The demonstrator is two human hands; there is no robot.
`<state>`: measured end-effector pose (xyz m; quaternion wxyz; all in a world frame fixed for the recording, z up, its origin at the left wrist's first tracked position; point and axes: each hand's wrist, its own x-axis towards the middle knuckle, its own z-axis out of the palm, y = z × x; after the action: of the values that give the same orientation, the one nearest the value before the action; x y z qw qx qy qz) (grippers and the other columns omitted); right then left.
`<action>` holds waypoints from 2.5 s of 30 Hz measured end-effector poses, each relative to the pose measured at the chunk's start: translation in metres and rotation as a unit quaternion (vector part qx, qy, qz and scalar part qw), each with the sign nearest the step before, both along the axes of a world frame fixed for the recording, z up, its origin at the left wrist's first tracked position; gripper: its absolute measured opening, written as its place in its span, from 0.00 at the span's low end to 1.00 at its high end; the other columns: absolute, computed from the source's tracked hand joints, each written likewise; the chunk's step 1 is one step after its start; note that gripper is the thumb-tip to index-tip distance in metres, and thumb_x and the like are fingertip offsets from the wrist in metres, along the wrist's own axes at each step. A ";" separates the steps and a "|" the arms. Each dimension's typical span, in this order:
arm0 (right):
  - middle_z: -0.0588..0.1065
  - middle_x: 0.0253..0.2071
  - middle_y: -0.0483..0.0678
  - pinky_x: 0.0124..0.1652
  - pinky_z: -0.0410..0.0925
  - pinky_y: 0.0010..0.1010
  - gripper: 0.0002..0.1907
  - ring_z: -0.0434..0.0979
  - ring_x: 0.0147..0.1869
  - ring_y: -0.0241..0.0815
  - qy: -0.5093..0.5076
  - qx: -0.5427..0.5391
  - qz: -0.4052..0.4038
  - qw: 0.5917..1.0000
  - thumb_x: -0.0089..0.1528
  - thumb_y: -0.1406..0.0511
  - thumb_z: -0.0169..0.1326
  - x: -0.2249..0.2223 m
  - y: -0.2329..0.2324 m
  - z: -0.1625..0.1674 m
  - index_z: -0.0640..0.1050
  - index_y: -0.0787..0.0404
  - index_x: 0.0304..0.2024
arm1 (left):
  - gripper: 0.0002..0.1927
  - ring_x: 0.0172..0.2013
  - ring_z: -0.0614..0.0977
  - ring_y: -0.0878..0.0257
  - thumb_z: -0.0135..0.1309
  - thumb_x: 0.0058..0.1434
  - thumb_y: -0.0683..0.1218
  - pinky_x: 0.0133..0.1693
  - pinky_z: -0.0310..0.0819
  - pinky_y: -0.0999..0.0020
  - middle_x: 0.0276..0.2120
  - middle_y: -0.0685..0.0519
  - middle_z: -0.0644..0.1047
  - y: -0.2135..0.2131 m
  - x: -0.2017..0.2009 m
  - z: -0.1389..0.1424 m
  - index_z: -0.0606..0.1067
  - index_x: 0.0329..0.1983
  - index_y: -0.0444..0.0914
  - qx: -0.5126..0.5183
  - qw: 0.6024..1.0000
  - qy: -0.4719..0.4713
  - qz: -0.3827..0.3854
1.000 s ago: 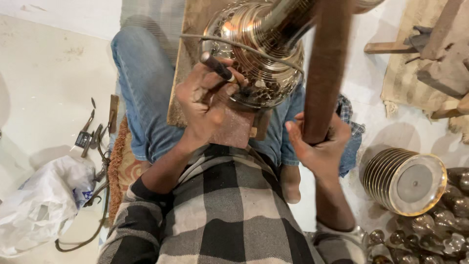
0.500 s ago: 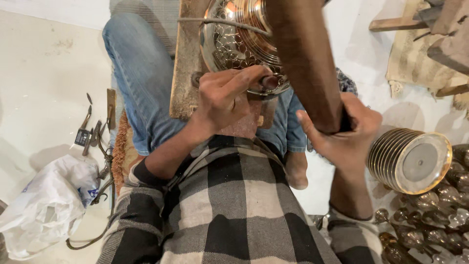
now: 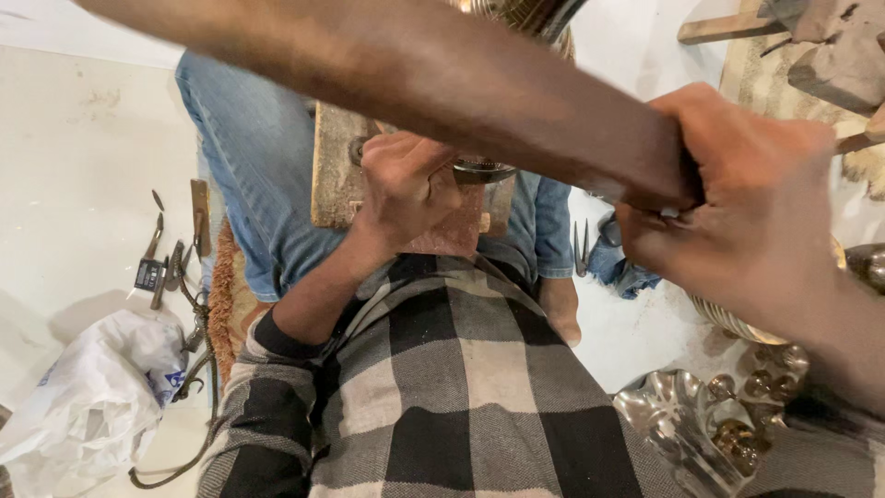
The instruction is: The person sits cross-legged on the floor with an ornate brass vessel on a board across their lap. They hold a punch against the vessel's decorated base and repeatedly strike it with a wooden mallet, repositioning the punch to work along the pattern, and at times hold the mallet with both hands to strike.
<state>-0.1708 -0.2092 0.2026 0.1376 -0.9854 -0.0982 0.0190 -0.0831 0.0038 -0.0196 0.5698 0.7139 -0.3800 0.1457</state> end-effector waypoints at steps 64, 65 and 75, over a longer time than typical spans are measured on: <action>0.75 0.26 0.50 0.22 0.63 0.32 0.17 0.71 0.21 0.39 0.004 -0.094 0.008 0.995 0.50 0.68 0.63 -0.001 0.004 -0.015 0.73 0.67 0.40 | 0.20 0.25 0.81 0.59 0.54 0.48 0.34 0.33 0.79 0.61 0.25 0.51 0.80 0.000 0.008 -0.012 0.77 0.45 0.41 0.002 0.997 -0.078 0.003; 0.75 0.25 0.50 0.21 0.63 0.33 0.19 0.71 0.20 0.40 -0.003 -0.154 0.000 0.988 0.48 0.66 0.65 -0.005 0.008 -0.012 0.74 0.67 0.37 | 0.19 0.26 0.82 0.61 0.53 0.53 0.33 0.34 0.80 0.66 0.28 0.52 0.81 -0.001 0.009 -0.011 0.77 0.47 0.41 -0.001 0.999 -0.051 -0.013; 0.74 0.26 0.43 0.25 0.63 0.23 0.18 0.71 0.25 0.29 0.072 0.312 -0.080 0.944 0.56 0.66 0.71 -0.006 0.006 -0.045 0.77 0.66 0.42 | 0.20 0.40 0.89 0.60 0.56 0.63 0.33 0.41 0.86 0.66 0.42 0.49 0.85 -0.009 -0.001 0.021 0.75 0.59 0.36 -0.033 0.998 0.061 -0.001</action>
<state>-0.1764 -0.2036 0.1579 0.4455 -0.8940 -0.0096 0.0475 -0.0845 -0.0050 0.0015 0.6154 0.7018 -0.3403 0.1135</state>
